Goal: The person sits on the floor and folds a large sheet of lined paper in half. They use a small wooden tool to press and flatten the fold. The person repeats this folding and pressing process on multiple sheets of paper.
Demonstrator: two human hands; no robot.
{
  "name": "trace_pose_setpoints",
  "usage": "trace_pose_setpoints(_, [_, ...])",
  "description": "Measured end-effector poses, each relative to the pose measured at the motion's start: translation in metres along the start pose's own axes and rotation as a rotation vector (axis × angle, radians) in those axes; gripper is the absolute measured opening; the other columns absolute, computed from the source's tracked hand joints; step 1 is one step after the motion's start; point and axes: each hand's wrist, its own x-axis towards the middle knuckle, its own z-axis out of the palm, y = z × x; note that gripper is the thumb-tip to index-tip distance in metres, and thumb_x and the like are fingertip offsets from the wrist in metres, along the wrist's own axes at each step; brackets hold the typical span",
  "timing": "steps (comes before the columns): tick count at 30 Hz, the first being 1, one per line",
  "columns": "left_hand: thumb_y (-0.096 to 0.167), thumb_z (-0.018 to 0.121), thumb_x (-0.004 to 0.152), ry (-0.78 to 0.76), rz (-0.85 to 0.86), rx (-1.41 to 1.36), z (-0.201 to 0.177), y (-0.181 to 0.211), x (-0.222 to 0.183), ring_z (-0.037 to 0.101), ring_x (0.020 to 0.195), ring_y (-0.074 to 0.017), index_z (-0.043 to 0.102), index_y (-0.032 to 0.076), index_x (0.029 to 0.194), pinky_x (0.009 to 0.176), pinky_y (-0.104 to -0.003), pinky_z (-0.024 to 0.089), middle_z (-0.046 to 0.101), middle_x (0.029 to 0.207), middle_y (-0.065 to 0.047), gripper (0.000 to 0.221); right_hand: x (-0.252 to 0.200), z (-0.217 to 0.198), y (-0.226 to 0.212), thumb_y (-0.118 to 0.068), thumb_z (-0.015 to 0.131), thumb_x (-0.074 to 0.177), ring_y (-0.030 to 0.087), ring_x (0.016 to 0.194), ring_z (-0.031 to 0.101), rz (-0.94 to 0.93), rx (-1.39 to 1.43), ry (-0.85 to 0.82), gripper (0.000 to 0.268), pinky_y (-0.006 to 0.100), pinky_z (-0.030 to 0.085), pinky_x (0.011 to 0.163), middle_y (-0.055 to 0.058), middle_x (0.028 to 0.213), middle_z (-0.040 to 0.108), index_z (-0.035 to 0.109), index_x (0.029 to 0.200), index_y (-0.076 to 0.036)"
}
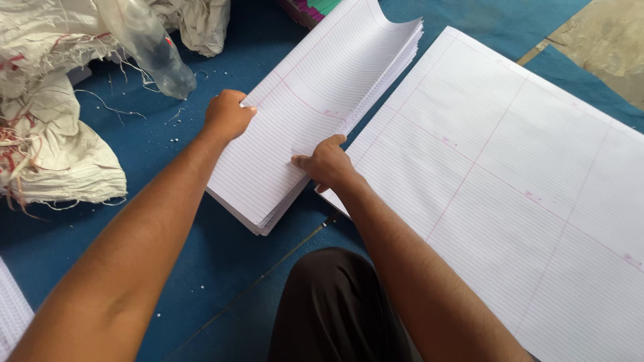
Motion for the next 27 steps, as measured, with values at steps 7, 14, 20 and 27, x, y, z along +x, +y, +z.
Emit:
trace_pose_setpoints(7, [0.021,0.073,0.092,0.131,0.067,0.063,0.019,-0.014,0.013,0.069,0.109,-0.0343,0.069,0.003,0.124,0.091,-0.043,0.057,0.071,0.117,-0.021,0.036,0.016,0.008,0.010,-0.032,0.069,0.092,0.044,0.082,0.074,-0.001,0.061,-0.006,0.117,0.042,0.065,0.053,0.043,0.110,0.063,-0.021,0.144,0.020])
trace_pose_setpoints(14, [0.013,0.068,0.091,0.141,-0.032,0.300,0.016,0.022,0.000,0.050,0.131,-0.0310,0.055,0.013,0.140,0.110,-0.062,0.036,0.059,0.136,-0.013,0.051,0.013,-0.013,0.033,-0.036,0.074,0.090,0.037,0.074,0.075,-0.113,0.198,0.020,0.098,0.045,0.064,0.052,0.038,0.107,0.063,0.015,0.145,0.018])
trace_pose_setpoints(20, [0.007,0.069,0.084,0.356,0.319,0.408,0.030,0.070,-0.026,0.046,0.128,-0.0315,0.060,0.009,0.133,0.107,-0.067,0.028,0.057,0.132,-0.015,0.051,-0.008,-0.062,0.062,-0.034,0.070,0.091,0.025,0.066,0.073,-0.235,0.148,0.189,0.081,0.032,0.052,0.041,0.030,0.100,0.072,0.032,0.147,0.009])
trace_pose_setpoints(27, [0.010,0.067,0.087,0.349,0.728,0.268,0.091,0.150,-0.079,0.060,0.114,-0.0296,0.071,0.005,0.121,0.099,-0.047,0.046,0.069,0.118,-0.014,0.035,-0.044,-0.107,0.117,-0.030,0.067,0.093,0.027,0.081,0.075,-0.208,-0.004,0.312,0.061,0.036,0.063,0.066,0.024,0.104,0.071,0.048,0.141,0.003])
